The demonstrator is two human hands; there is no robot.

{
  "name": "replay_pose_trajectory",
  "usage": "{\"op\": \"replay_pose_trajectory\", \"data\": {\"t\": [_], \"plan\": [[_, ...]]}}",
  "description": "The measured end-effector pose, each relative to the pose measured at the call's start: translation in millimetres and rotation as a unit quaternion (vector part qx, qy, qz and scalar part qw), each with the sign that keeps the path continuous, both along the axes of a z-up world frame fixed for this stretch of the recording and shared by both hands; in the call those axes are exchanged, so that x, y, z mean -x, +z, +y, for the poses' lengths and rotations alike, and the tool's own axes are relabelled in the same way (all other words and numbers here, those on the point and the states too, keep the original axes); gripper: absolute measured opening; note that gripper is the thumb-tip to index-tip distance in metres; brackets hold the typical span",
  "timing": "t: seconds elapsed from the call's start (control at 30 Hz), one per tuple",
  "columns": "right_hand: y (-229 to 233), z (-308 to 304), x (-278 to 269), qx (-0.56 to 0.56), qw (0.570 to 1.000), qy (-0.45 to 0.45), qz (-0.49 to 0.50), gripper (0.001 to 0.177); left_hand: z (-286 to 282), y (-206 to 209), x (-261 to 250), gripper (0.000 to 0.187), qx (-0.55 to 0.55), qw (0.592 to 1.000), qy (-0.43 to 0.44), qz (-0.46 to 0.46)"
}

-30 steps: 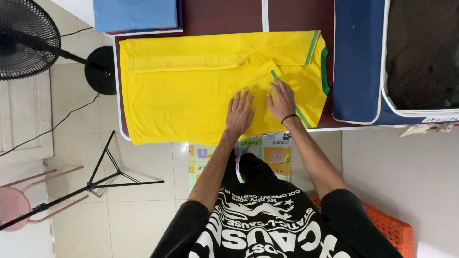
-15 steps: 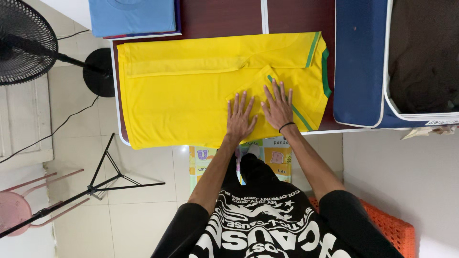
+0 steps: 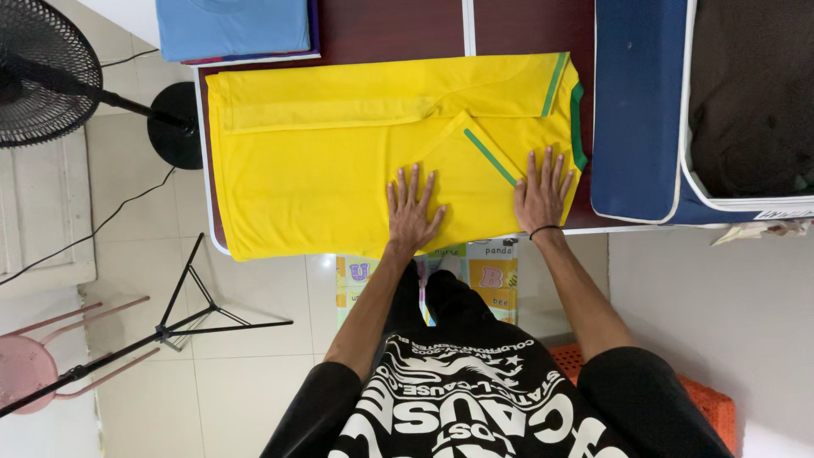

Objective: The person folds a yellow t-shirt on a table. They smooth the shirt, fold the sleeves inward, fold the bottom up, and then fold the shirt in half.

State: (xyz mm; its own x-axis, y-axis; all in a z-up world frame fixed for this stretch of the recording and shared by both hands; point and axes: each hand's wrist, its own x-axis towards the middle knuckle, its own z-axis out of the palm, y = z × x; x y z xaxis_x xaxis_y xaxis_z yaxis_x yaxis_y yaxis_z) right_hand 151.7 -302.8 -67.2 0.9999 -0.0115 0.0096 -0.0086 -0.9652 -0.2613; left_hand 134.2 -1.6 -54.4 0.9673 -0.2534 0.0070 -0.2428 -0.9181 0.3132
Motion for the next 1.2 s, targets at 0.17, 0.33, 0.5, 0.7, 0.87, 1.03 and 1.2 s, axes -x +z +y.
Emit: {"op": "replay_pose_trajectory", "data": {"t": [0.17, 0.33, 0.5, 0.7, 0.87, 1.03, 1.2], "plan": [[3.5, 42.0, -5.7, -0.045, 0.996, 0.077, 0.02, 0.062, -23.1, -0.8, 16.3, 0.076, -0.014, 0.996, -0.084, 0.02], [9.4, 65.4, 3.4, -0.016, 0.996, 0.083, 0.027, 0.065, -25.3, -5.6, 35.3, 0.069, 0.001, 0.997, -0.081, 0.001], [-0.5, 64.4, 5.3, -0.01, 0.997, 0.075, 0.013, 0.065, 6.7, -15.7, 41.9, 0.065, -0.016, 0.999, -0.044, -0.008], [-2.2, 63.2, 6.7, -0.015, 0.997, 0.077, 0.016, 0.065, 88.6, -28.3, 37.5, 0.068, -0.06, 0.995, 0.082, 0.012], [2.0, 64.2, 5.8, -0.01, 0.997, 0.079, 0.023, 0.066, 178.5, -31.7, 40.7, 0.067, -0.082, 0.979, 0.182, 0.027], [-0.6, 53.8, 4.3, -0.042, 0.996, 0.08, 0.022, 0.067, 238.7, -30.7, 60.2, 0.066, -0.034, 0.959, 0.281, -0.005], [5.4, 4.4, 13.6, -0.005, 0.998, 0.003, 0.059, 0.067, 261.9, -27.9, 63.4, 0.068, -0.024, 0.939, 0.343, 0.025]]}}
